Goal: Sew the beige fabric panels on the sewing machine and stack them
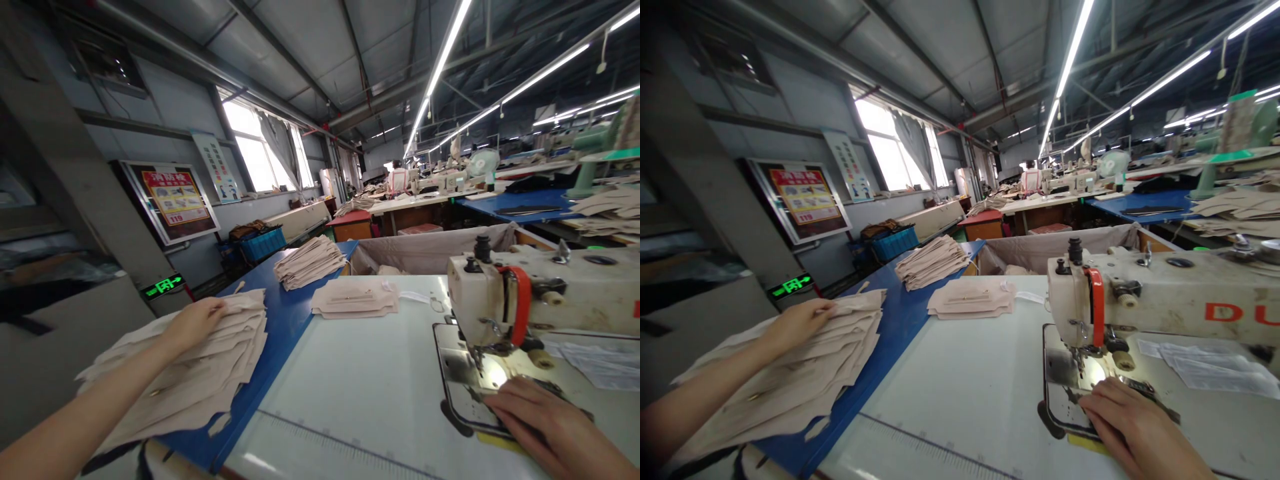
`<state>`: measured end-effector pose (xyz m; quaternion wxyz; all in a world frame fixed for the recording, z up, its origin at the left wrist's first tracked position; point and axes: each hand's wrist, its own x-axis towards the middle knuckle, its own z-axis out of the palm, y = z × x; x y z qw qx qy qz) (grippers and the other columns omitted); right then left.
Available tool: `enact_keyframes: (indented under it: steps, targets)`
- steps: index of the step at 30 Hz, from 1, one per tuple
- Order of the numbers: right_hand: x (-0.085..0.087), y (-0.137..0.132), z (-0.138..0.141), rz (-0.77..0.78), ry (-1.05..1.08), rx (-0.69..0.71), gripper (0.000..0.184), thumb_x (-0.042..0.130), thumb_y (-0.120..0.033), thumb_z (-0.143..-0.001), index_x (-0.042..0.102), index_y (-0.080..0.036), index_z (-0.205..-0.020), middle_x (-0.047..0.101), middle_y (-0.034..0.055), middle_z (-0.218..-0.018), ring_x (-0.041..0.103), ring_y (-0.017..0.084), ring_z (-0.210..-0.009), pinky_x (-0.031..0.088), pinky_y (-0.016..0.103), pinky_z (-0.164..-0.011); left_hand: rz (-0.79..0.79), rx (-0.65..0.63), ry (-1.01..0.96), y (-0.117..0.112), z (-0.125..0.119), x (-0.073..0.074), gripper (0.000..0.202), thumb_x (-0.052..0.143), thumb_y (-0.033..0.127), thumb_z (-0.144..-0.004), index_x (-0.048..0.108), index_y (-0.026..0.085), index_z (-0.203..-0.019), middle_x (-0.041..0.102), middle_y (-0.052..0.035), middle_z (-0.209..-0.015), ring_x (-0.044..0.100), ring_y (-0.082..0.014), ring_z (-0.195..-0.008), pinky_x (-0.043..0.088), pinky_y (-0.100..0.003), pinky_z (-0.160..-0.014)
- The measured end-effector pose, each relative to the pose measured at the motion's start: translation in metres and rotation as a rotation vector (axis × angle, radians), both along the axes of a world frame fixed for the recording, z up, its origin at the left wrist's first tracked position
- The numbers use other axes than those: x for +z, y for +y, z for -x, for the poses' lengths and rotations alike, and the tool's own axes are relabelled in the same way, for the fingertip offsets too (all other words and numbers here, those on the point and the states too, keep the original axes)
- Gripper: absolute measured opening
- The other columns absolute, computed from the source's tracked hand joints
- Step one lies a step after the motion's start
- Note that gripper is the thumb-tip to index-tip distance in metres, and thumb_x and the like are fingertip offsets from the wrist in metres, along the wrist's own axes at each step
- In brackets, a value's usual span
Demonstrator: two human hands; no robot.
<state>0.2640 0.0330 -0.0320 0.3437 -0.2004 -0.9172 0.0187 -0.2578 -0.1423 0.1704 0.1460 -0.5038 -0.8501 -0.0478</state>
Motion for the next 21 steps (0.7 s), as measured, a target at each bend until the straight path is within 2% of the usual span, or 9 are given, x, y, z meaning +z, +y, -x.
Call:
enact_keyframes:
  steps: [4,6,7,9,11,14,16,18,21]
  targets:
    - [-0.004,0.000,-0.001,0.020,-0.002,-0.007,0.021,0.048,-0.029,-0.094,0.069,-0.028,-0.098,0.071,0.0024,-0.090,0.068,0.016,-0.081,0.054,0.023,-0.070,-0.253,0.167,0.160,-0.003,-0.032,0.024,0.056,0.013,0.038,-0.101,0.049,0.001,-0.120,0.063,-0.0173,-0.114,0.062,-0.0291,-0.103,0.047,-0.040,-0.087]
    - [-0.004,0.000,-0.001,0.047,-0.010,-0.013,0.021,0.048,-0.027,-0.094,0.069,-0.027,-0.098,0.070,0.0033,-0.091,0.067,0.017,-0.082,0.053,0.024,-0.072,-0.344,0.137,0.238,0.001,-0.050,0.025,0.055,0.013,0.039,-0.101,0.047,0.003,-0.124,0.062,-0.0164,-0.118,0.063,-0.0273,-0.105,0.047,-0.040,-0.088]
    - [-0.003,-0.001,0.000,0.064,-0.023,-0.017,0.022,0.048,-0.026,-0.095,0.069,-0.026,-0.098,0.070,0.0038,-0.091,0.066,0.017,-0.083,0.053,0.025,-0.072,-0.334,0.077,0.253,0.004,-0.060,0.018,0.052,0.016,0.038,-0.101,0.049,0.006,-0.124,0.063,-0.0146,-0.119,0.063,-0.0260,-0.105,0.048,-0.039,-0.089]
    - [0.001,-0.004,0.001,0.099,-0.069,-0.030,0.024,0.045,-0.023,-0.096,0.068,-0.024,-0.098,0.068,0.0046,-0.089,0.064,0.017,-0.082,0.051,0.027,-0.073,-0.246,-0.108,0.248,0.014,-0.079,-0.010,0.045,0.023,0.037,-0.100,0.055,0.010,-0.120,0.067,-0.0115,-0.116,0.066,-0.0243,-0.102,0.050,-0.038,-0.088]
    - [0.008,-0.008,0.004,0.112,-0.135,-0.051,0.026,0.042,-0.019,-0.096,0.068,-0.021,-0.095,0.066,0.0051,-0.084,0.061,0.018,-0.079,0.049,0.029,-0.072,-0.179,-0.361,0.241,0.024,-0.103,-0.057,0.040,0.031,0.035,-0.097,0.062,0.016,-0.111,0.072,-0.0081,-0.110,0.069,-0.0224,-0.096,0.053,-0.034,-0.086]
    - [0.020,-0.013,0.008,0.033,-0.238,-0.075,0.021,0.046,-0.015,-0.093,0.066,-0.019,-0.088,0.064,0.0054,-0.081,0.058,0.020,-0.081,0.045,0.032,-0.075,-0.160,-0.791,0.237,0.037,-0.151,-0.139,0.033,0.035,0.026,-0.095,0.066,0.023,-0.105,0.076,-0.0013,-0.096,0.073,-0.0153,-0.081,0.056,-0.022,-0.075]
    - [0.026,-0.017,0.009,-0.036,-0.342,-0.053,0.017,0.049,-0.013,-0.091,0.064,-0.017,-0.083,0.063,0.0052,-0.080,0.056,0.020,-0.079,0.044,0.031,-0.075,-0.217,-0.994,0.254,0.042,-0.185,-0.178,0.032,0.038,0.022,-0.094,0.066,0.023,-0.109,0.076,-0.0015,-0.101,0.073,-0.0139,-0.085,0.056,-0.019,-0.075]
    - [0.030,-0.020,0.006,-0.066,-0.428,-0.038,0.014,0.050,-0.014,-0.090,0.062,-0.017,-0.084,0.063,0.0053,-0.081,0.055,0.019,-0.078,0.043,0.030,-0.073,-0.280,-1.092,0.237,0.048,-0.212,-0.198,0.030,0.042,0.023,-0.093,0.064,0.024,-0.114,0.074,-0.0010,-0.107,0.072,-0.0131,-0.090,0.055,-0.017,-0.080]
    - [0.035,-0.023,-0.009,-0.068,-0.480,-0.047,0.014,0.049,-0.016,-0.091,0.061,-0.017,-0.085,0.063,0.0052,-0.083,0.054,0.019,-0.080,0.042,0.030,-0.073,-0.379,-1.134,0.193,0.061,-0.230,-0.201,0.027,0.048,0.030,-0.093,0.065,0.026,-0.113,0.075,0.0019,-0.105,0.072,-0.0117,-0.087,0.054,-0.014,-0.081]
